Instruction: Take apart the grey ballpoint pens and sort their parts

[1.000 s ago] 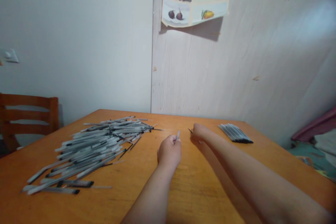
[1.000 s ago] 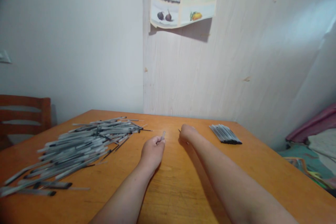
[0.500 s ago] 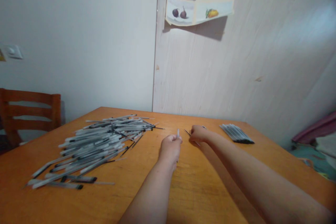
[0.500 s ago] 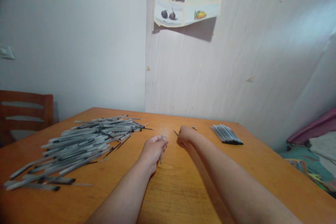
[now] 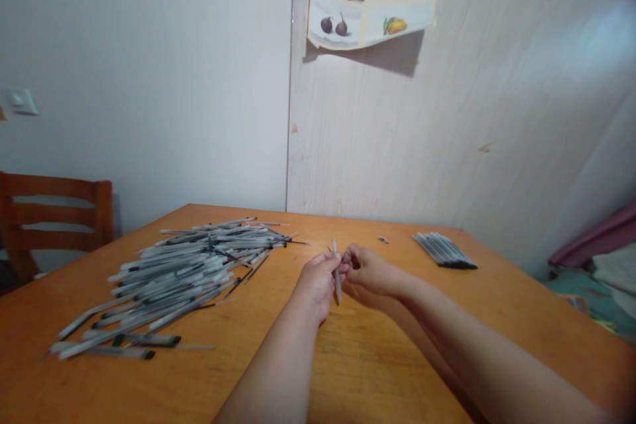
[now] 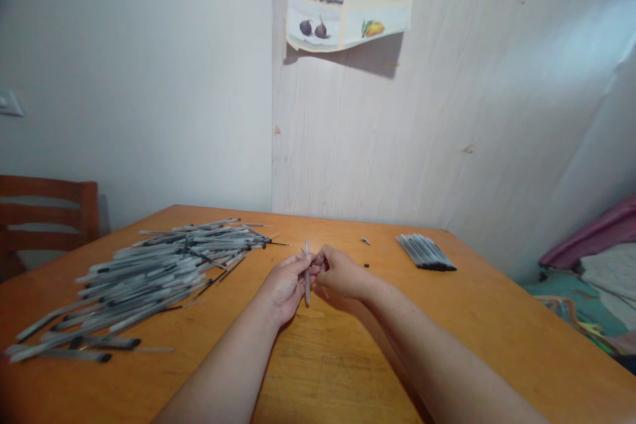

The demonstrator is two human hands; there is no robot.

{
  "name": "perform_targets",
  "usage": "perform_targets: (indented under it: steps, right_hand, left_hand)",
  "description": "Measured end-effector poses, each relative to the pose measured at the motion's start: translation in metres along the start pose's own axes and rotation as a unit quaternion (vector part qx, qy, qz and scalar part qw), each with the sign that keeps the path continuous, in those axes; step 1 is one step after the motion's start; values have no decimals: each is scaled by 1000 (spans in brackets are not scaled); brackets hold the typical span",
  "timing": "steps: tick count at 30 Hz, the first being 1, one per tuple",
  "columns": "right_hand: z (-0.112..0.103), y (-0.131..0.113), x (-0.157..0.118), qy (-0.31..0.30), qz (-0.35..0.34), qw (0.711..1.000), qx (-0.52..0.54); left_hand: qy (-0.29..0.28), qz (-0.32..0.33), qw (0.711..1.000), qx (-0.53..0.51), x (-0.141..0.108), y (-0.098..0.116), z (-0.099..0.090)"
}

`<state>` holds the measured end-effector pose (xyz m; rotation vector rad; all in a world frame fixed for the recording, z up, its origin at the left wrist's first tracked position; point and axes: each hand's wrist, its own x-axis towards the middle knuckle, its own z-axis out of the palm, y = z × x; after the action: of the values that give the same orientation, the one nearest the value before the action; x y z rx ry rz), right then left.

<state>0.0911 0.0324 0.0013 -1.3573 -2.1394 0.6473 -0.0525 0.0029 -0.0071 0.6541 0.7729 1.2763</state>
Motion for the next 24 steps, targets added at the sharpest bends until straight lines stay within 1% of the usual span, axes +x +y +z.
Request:
perform_targets:
  steps: [3,5,7,9,10,12,16,19,22,24]
  right_hand:
    - [-2,-5,-8,19,-11,1000,20]
    - [-5,-5,-13,24,4,999,25]
    - [-7,-5,-16,14,24,999,41]
    - [-10,-5,-19,10,38,996,80]
    - [-11,-6,-20,19,43,993,109]
    - [-12,-8,-20,65,47,982,170]
    - [-12,-12,-17,182,39,946,266]
    - [-15,-12,-13,239,32,907,346]
    - [-28,-11,-11,296,40,869,395]
    - [-40,-9,-11,329,40,850,410]
  left_hand:
    - [12,26,998,-52,1,4,0]
    - [20,41,994,-95,3,7,-2]
    - [28,50,990,-129,5,10,-3]
    - [39,55,986,-155,6,12,-4]
    - [44,56,984,-165,6,13,-3]
    - [50,52,981,-178,5,14,-2]
    - [37,32,985,-163,2,12,2]
    - [5,14,992,-124,-2,8,4]
    - [-28,6,997,-67,-6,5,6]
    - [-43,7,999,-31,-8,3,6]
